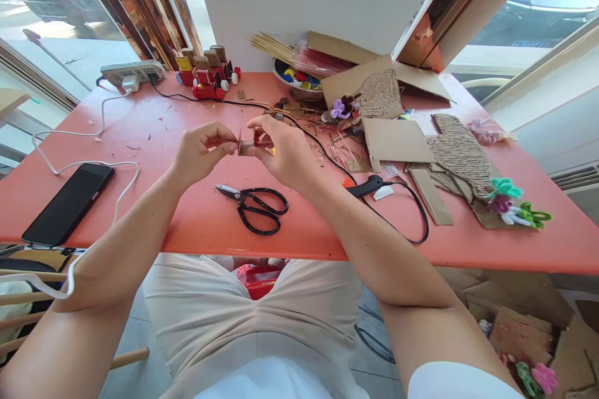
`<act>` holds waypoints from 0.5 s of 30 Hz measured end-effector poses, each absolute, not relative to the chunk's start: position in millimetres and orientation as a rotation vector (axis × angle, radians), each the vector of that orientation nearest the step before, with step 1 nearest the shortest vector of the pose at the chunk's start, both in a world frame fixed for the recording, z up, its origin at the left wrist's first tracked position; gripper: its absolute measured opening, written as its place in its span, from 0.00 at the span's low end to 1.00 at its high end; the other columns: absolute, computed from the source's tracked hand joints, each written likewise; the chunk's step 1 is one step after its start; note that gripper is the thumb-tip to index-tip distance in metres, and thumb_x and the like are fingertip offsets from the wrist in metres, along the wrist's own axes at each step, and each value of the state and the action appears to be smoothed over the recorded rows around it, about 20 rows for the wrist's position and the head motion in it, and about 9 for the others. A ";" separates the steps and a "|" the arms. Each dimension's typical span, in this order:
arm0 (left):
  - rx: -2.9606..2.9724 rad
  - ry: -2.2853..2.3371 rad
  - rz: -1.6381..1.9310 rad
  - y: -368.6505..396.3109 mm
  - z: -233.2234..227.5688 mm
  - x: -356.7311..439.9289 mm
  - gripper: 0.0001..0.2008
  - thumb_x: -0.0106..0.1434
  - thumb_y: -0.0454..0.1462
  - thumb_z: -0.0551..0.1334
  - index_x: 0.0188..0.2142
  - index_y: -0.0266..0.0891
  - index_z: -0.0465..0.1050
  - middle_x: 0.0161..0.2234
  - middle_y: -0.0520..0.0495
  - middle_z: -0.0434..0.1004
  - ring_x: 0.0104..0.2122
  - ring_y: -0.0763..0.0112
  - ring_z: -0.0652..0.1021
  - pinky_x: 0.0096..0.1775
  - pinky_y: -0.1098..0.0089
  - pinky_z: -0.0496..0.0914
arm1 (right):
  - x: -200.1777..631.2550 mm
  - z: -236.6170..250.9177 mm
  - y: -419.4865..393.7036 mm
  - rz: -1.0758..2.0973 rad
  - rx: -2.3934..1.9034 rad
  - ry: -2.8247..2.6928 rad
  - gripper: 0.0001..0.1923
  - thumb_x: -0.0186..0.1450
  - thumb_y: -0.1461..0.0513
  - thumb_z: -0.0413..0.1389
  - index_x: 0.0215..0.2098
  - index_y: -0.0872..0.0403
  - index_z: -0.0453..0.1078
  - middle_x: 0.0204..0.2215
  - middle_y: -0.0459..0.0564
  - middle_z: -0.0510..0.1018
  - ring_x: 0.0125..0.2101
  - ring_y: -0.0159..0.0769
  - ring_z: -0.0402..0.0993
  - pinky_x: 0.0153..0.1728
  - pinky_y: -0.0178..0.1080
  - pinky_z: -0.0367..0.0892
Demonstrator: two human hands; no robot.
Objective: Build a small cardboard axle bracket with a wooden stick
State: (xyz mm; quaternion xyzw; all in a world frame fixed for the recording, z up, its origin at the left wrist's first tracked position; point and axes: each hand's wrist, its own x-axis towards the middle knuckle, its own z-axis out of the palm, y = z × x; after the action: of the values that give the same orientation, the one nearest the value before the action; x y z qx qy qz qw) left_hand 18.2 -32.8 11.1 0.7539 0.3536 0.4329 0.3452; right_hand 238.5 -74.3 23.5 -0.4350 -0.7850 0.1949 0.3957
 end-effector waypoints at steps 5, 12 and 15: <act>1.936 0.924 1.114 -32.1 10.2 19.0 0.06 0.56 0.41 0.67 0.26 0.43 0.75 0.22 0.52 0.77 0.24 0.70 0.76 0.32 0.67 0.72 | 230.3 24.6 -78.3 0.517 -1.171 -1.977 0.11 0.66 0.59 0.63 0.47 0.48 0.73 0.42 0.50 0.86 0.41 0.41 0.83 0.45 0.42 0.77; 2.026 0.966 1.012 -28.9 5.8 19.0 0.07 0.58 0.41 0.66 0.26 0.43 0.74 0.21 0.53 0.75 0.23 0.69 0.74 0.31 0.66 0.68 | 222.3 29.4 -83.0 0.487 -1.245 -1.986 0.11 0.59 0.64 0.60 0.38 0.48 0.65 0.34 0.48 0.83 0.34 0.38 0.79 0.40 0.40 0.72; 2.055 0.956 1.000 -28.3 6.0 18.5 0.08 0.59 0.42 0.66 0.26 0.44 0.73 0.21 0.53 0.75 0.23 0.69 0.74 0.32 0.66 0.68 | 219.5 33.2 -84.5 0.528 -1.272 -1.969 0.13 0.56 0.65 0.59 0.36 0.47 0.61 0.32 0.46 0.82 0.33 0.38 0.78 0.38 0.39 0.71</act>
State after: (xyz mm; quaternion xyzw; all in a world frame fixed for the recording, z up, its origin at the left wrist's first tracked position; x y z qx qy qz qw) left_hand 18.5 -28.3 6.0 0.7843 0.3647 0.3815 0.3259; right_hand 219.5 -84.5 33.2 -0.4937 -0.7641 0.2050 0.3611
